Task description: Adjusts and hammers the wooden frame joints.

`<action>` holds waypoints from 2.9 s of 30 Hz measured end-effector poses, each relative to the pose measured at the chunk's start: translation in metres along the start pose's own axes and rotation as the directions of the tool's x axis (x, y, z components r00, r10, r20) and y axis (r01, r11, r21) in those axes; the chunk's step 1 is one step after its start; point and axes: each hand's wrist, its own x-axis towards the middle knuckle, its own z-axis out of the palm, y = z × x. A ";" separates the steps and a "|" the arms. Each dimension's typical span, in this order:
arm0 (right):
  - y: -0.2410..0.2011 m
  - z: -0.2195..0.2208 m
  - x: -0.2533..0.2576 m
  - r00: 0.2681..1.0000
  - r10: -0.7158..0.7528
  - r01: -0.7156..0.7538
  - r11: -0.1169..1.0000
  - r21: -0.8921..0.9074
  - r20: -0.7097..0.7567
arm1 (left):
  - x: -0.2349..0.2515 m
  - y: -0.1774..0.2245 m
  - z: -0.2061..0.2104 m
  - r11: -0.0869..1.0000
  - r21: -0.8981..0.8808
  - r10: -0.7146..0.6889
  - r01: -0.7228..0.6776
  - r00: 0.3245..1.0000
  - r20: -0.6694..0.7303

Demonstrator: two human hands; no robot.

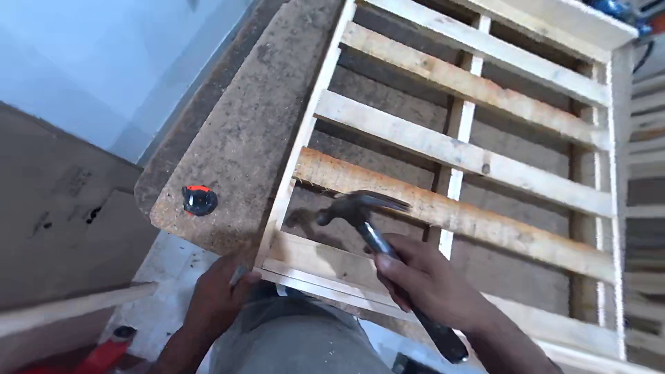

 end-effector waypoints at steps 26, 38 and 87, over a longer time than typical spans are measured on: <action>0.098 0.360 0.000 0.755 0.384 0.482 0.224 0.847 -0.531 | 0.107 0.080 0.083 0.627 0.017 0.362 -0.779 0.311 0.879; 0.107 0.392 0.029 0.438 0.649 0.735 0.141 0.664 -0.622 | 0.110 0.072 0.086 0.613 -0.023 0.431 -0.790 0.310 0.848; 0.063 0.432 0.078 0.564 0.539 0.539 0.334 0.773 -0.626 | 0.102 0.079 0.085 0.563 0.045 0.432 -0.826 0.340 0.835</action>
